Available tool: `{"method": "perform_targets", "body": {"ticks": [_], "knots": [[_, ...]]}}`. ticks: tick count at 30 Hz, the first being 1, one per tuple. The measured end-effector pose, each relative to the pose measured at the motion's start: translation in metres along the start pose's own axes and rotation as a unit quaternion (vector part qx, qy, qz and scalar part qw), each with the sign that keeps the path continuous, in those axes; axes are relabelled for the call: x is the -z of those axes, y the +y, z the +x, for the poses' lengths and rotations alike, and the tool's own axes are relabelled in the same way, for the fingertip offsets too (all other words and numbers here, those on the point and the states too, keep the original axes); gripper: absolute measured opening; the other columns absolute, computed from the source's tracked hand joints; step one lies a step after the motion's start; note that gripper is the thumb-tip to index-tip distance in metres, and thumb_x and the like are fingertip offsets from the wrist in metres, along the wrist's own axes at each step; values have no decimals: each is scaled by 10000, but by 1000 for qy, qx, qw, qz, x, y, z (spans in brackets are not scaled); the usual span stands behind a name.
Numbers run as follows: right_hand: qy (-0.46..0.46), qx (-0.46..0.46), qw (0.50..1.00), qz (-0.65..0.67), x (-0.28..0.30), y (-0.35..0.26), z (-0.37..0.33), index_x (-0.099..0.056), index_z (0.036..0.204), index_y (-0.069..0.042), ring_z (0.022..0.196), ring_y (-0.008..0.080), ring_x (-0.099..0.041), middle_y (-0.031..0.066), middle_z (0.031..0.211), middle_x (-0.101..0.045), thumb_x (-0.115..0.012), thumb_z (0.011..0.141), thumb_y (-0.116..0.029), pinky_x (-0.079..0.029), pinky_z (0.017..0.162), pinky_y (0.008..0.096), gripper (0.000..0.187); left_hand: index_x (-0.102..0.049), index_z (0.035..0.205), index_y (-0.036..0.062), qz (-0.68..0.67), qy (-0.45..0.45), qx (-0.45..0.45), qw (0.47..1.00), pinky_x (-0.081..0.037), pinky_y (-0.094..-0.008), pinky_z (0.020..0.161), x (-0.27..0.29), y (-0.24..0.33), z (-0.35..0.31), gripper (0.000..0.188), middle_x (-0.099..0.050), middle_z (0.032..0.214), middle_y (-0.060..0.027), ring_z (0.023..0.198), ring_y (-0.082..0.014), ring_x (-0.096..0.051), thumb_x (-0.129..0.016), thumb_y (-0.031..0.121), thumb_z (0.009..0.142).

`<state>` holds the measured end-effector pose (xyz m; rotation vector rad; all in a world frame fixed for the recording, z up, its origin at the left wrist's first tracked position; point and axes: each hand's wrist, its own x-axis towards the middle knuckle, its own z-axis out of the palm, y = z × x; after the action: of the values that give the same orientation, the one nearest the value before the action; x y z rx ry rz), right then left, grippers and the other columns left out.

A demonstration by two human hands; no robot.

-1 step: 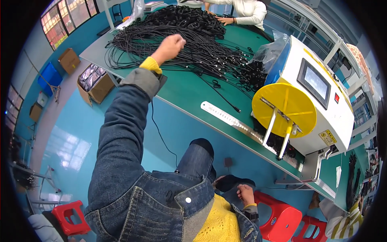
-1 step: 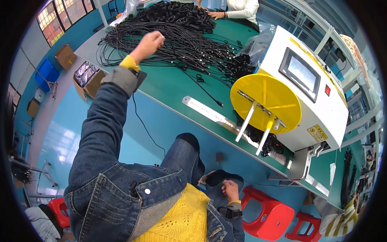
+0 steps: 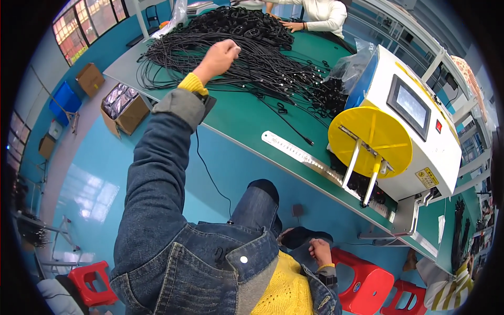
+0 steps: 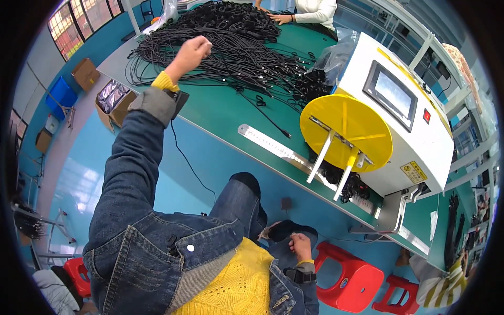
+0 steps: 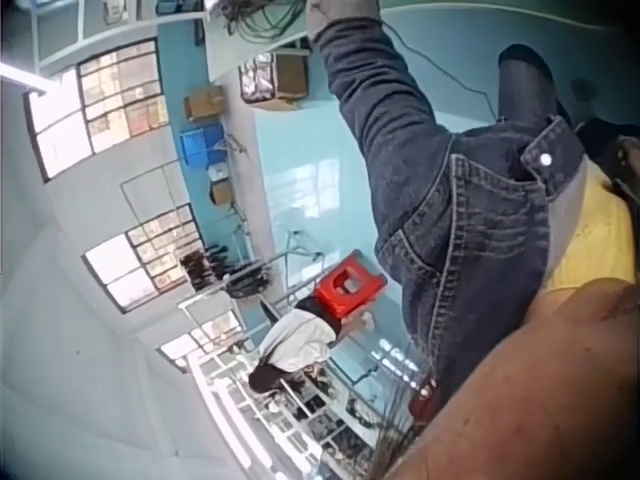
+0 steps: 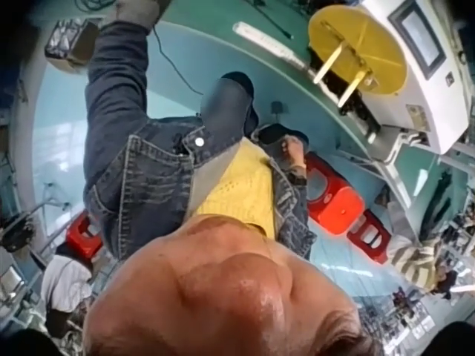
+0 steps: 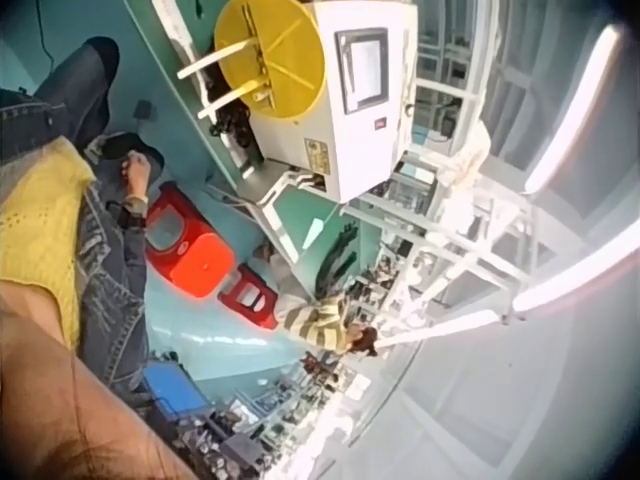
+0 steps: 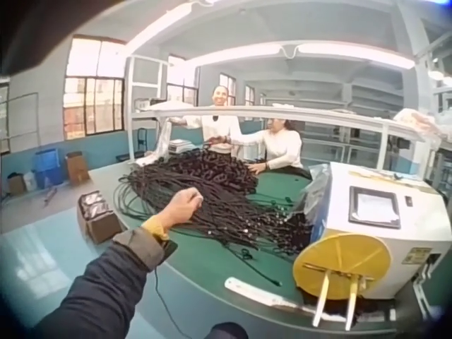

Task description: The person picks up a cable, wraps it around the pegs of a winding machine, and removes the coiled cable. They then secure the coil with a rubber band and place it on the table before repeating the process.

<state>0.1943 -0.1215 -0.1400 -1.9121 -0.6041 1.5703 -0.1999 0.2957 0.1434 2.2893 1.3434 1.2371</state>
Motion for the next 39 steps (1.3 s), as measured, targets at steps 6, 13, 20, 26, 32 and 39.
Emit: {"method": "perform_targets", "body": {"ticks": [6,13,20,26,32,39], "knots": [[-13,18,1000,-2,-3,-7,0,-551,823,-49,412,85,-433,13,569,-517,-505,860,-198,-318,372,212,161,-535,817,15,-95,187,-87,974,-405,-240,541,46,83,-71,148,-539,653,-39,594,-106,-501,-484,139,879],[156,586,752,-258,-62,-147,-97,-279,1306,20,1153,298,-416,210,1280,-371,-732,619,-146,-356,949,379,840,-506,797,9,-169,37,-76,982,-370,-228,557,37,144,-226,131,-477,678,-40,608,-101,-430,-525,122,861],[186,690,608,-347,-109,-189,-101,-436,1150,2,1079,358,-444,224,1152,-451,-690,674,-197,-370,898,399,575,-508,793,7,-296,-102,3,950,-365,-258,547,53,167,-292,104,-487,687,-56,598,-140,-442,-544,94,837],[60,452,750,-479,-104,-160,-96,-496,750,-54,692,302,-573,124,732,-586,-616,732,-141,-452,587,396,149,-516,938,-9,158,-186,52,968,-430,-338,654,17,127,-293,202,-560,849,-131,759,-262,-544,-573,127,801],[109,582,713,-376,-84,-153,-101,-485,744,-61,621,297,-566,103,702,-579,-626,710,-133,-437,500,382,162,-491,1126,-19,-172,-339,-90,921,-457,-370,778,-80,196,-283,391,-578,1007,-185,906,-329,-565,-596,102,770],[383,664,559,-317,-11,-167,-139,-576,930,-29,714,296,-559,136,818,-570,-625,701,-15,-462,606,349,235,-611,954,9,-237,-140,-125,953,-470,-276,596,-84,242,-225,154,-617,761,-136,664,-223,-604,-557,38,812]]}}
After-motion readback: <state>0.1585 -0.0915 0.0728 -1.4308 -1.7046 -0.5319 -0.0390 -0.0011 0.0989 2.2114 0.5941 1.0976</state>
